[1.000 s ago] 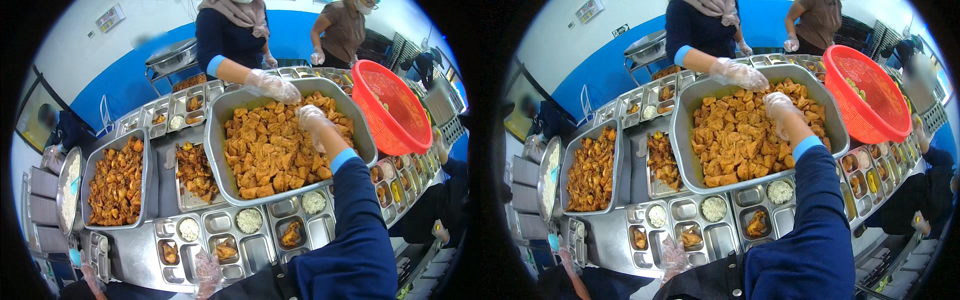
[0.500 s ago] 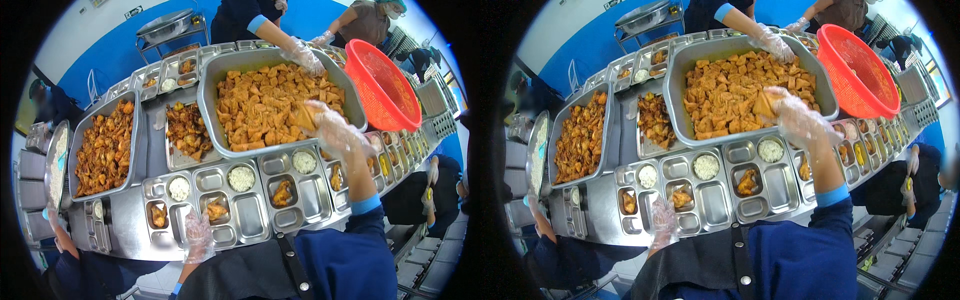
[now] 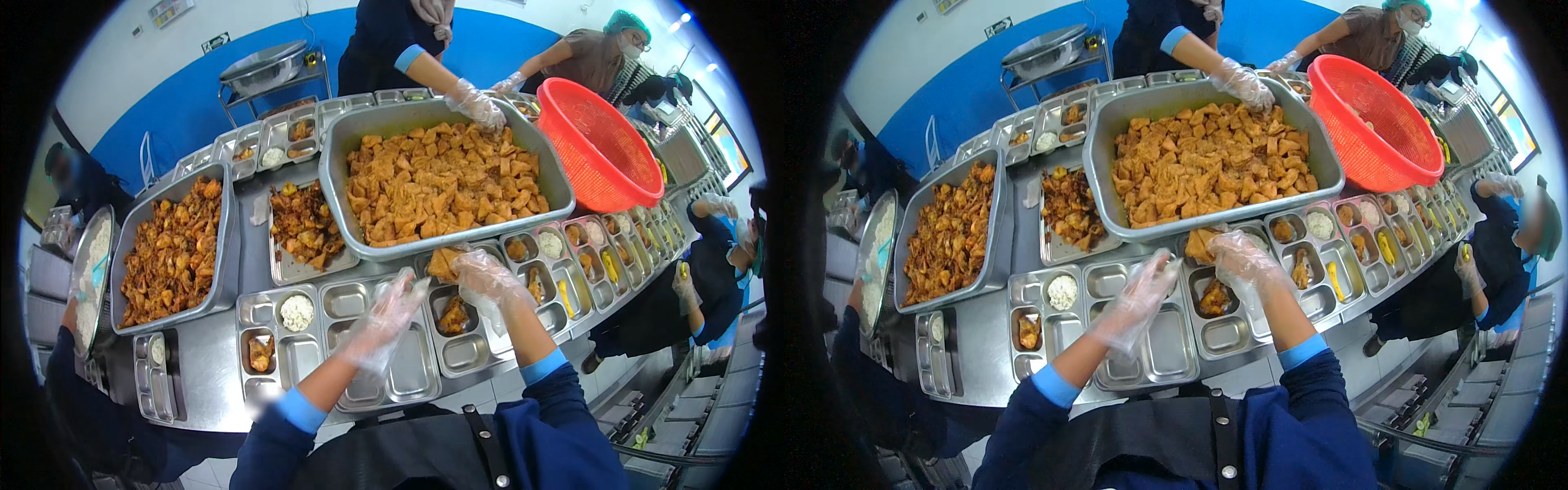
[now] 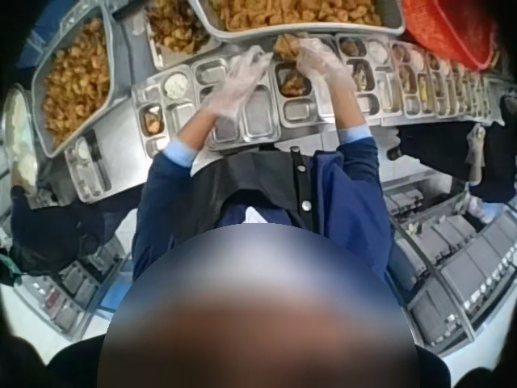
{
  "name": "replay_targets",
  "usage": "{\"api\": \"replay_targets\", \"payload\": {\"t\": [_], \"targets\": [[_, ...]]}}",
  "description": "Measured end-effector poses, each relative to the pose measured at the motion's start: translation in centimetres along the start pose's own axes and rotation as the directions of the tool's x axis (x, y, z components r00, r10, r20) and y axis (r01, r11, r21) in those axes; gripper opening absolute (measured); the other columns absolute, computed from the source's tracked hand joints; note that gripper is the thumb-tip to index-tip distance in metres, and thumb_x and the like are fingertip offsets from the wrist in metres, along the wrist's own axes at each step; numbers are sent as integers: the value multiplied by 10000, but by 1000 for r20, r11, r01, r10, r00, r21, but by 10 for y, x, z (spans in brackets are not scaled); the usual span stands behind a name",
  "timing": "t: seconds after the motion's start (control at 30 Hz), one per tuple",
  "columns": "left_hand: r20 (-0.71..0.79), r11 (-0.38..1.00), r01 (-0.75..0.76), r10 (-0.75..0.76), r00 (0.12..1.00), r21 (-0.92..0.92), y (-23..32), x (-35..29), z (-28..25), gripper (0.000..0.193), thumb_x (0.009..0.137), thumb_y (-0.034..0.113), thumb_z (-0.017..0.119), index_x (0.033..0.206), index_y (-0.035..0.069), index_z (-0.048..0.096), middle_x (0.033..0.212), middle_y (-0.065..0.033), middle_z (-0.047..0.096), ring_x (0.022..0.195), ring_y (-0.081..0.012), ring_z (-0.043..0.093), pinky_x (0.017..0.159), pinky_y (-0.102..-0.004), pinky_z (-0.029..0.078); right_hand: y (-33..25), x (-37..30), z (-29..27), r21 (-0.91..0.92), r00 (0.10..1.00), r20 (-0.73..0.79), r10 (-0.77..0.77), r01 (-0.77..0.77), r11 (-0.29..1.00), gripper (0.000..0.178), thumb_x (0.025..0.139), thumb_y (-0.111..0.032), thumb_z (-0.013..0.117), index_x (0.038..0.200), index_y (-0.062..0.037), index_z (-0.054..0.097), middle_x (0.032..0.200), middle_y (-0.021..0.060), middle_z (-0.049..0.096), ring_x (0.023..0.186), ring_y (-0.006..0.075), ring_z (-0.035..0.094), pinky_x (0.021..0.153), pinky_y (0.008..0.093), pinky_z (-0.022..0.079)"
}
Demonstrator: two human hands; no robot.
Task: The person assembles meal trays by placing sliced cucumbers, bananas, and cooked chicken pieces into compartmentalized metal trays. The person repeatedly picks items from large containers and arranges them into individual tray sections.
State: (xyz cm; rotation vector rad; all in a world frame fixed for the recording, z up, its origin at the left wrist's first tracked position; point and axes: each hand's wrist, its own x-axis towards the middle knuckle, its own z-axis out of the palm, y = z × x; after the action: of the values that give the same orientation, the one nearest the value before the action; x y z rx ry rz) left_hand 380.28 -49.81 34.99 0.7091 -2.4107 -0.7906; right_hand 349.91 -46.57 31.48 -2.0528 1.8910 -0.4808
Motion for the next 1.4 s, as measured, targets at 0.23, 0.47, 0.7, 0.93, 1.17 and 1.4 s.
{"api": "replay_targets", "payload": {"t": [0.23, 0.47, 0.7, 0.93, 1.17, 1.4], "targets": [[230, 709, 574, -529, 817, -409, -45, 111, 80, 585, 958, 363, 709, 1420, 40, 552, 1057, -193, 706, 829, -265, 684, 755, -409, 569, -13, 2, -29, 123, 996, -44, 75, -69, 990, 332, 906, -121, 589, 1216, -142, 705, 1353, 155, 628, 1294, 346, 569, 1101, 430, 460], [283, 596, 550, -485, 827, -585, -50, 113, 80, 734, 912, 426, 777, 1437, -7, 502, 1048, -92, 687, 789, -140, 638, 719, -312, 552, -7, 4, -27, 72, 995, 12, 97, -98, 993, 328, 829, -70, 659, 1148, -108, 726, 1232, 181, 684, 1174, 378, 633, 1020, 423, 518], [311, 387, 539, -512, 800, -748, -52, 106, 74, 475, 951, 231, 744, 1350, 16, 601, 1137, -86, 710, 915, -164, 672, 771, -294, 552, 19, 13, -10, 300, 970, 75, 231, -243, 923, 200, 874, -80, 637, 1063, -88, 700, 1092, 157, 707, 1039, 330, 662, 931, 398, 538], [314, 232, 485, -519, 795, -843, -39, 98, 67, 371, 1005, 178, 662, 1343, 33, 614, 1281, -83, 671, 1132, -194, 655, 852, -329, 588, 28, 30, 22, 889, 790, 456, 410, -427, -166, 233, 973, -148, 606, 1167, -35, 669, 1104, 143, 704, 994, 256, 646, 856, 369, 538], [318, 158, 464, -537, 781, -872, -51, 84, 59, 327, 1017, 192, 648, 1297, 22, 642, 1304, -102, 660, 1166, -203, 646, 885, -342, 592, 20, 17, 24, 973, 903, 153, 401, -66, -221, 243, 955, -22, 576, 1179, 9, 667, 1122, 130, 692, 1024, 233, 677, 979, 404, 548], [167, 323, 552, -731, 661, -769, -34, 43, 25, 397, 1019, 240, 659, 1334, 0, 625, 1282, -136, 665, 1182, -206, 641, 894, -333, 587, 17, 39, 50, -333, 986, 167, 31, 26, 943, 306, 911, -160, 618, 1161, 9, 667, 1050, 191, 718, 928, 299, 723, 814, 429, 576]]}}
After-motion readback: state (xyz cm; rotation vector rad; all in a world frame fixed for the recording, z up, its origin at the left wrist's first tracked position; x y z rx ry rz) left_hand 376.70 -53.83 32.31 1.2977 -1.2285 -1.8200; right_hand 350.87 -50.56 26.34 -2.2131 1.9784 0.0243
